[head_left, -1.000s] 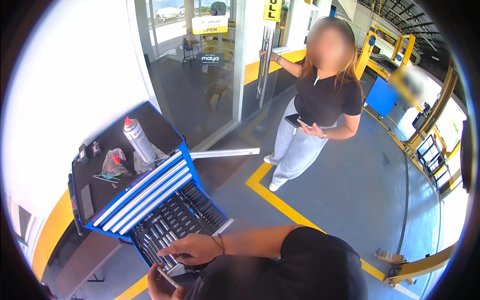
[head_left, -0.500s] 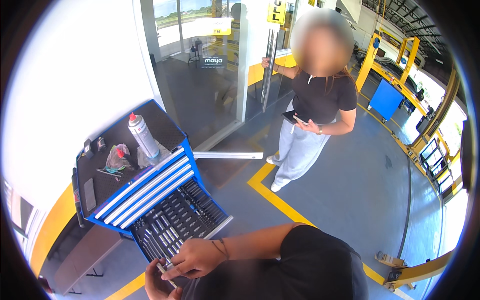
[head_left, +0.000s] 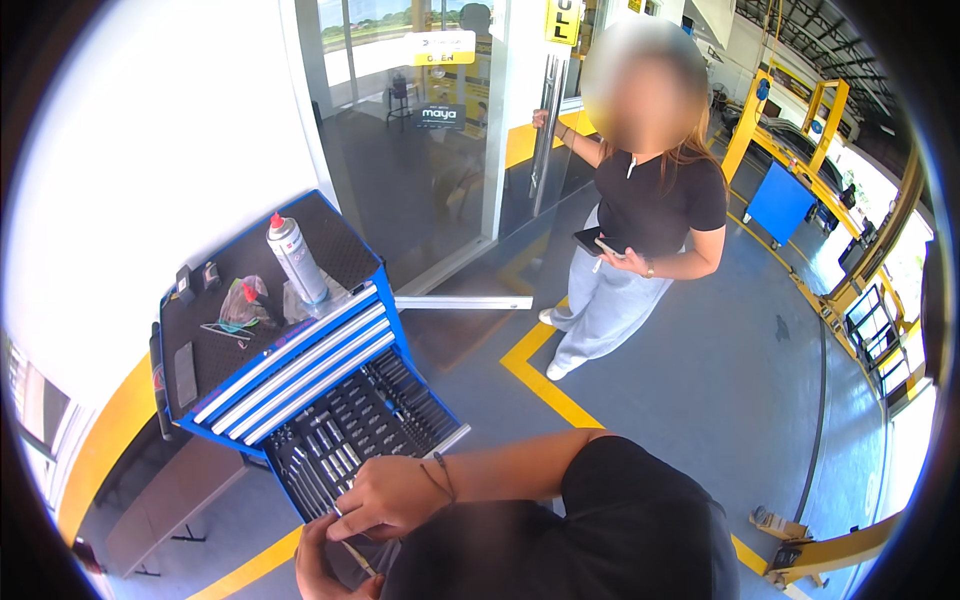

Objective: The person organizes tools in a blue toolbox, wiping a socket with a cloth and placing it in a drawer. They open and close multiple drawers, inspecting and arranging sockets, wrenches, and spray cans. The person picks up a ratchet and socket, assembles them, and places them back in the drawer before closing it.

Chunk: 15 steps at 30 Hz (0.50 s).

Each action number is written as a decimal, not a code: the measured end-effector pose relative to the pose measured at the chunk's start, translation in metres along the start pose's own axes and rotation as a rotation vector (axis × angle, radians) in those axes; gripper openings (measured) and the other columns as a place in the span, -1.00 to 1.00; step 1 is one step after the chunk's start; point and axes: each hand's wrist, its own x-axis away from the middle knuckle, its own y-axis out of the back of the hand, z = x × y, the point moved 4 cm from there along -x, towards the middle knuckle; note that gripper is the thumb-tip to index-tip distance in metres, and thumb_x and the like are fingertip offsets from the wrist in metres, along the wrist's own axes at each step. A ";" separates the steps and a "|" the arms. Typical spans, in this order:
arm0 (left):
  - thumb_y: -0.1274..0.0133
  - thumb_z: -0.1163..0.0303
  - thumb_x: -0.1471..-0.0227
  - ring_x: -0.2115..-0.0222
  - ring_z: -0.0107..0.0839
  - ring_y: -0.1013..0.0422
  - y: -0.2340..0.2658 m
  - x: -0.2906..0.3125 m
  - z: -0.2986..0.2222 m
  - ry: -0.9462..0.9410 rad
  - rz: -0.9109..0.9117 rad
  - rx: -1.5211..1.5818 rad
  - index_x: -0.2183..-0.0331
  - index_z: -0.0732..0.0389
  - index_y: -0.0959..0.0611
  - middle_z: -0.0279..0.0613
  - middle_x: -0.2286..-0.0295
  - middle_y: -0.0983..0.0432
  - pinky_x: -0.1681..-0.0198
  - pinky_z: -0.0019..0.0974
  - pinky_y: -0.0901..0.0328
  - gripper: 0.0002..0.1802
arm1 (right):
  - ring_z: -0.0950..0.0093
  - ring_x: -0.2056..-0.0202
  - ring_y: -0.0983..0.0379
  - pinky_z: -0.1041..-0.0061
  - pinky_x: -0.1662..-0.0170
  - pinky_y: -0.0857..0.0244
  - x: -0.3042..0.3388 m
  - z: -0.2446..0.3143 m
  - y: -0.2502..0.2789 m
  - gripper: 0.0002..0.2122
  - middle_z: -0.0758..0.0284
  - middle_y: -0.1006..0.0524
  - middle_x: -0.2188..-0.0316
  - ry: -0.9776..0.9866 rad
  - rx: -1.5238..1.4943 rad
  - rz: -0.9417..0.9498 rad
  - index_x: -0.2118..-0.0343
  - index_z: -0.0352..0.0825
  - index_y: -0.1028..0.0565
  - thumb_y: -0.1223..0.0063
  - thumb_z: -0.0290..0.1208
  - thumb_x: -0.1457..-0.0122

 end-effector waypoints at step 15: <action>-0.40 0.34 0.46 0.08 -0.02 -0.42 0.031 -0.014 -0.027 -0.157 -0.072 -0.165 -0.02 0.32 -0.46 0.06 0.09 -0.43 -0.01 -0.13 -0.33 -0.11 | 0.42 0.63 -0.42 0.43 0.56 -0.31 -0.012 0.013 0.010 -0.46 0.44 -0.43 0.56 0.024 0.043 0.184 -0.07 0.06 -0.49 -0.22 -0.44 0.07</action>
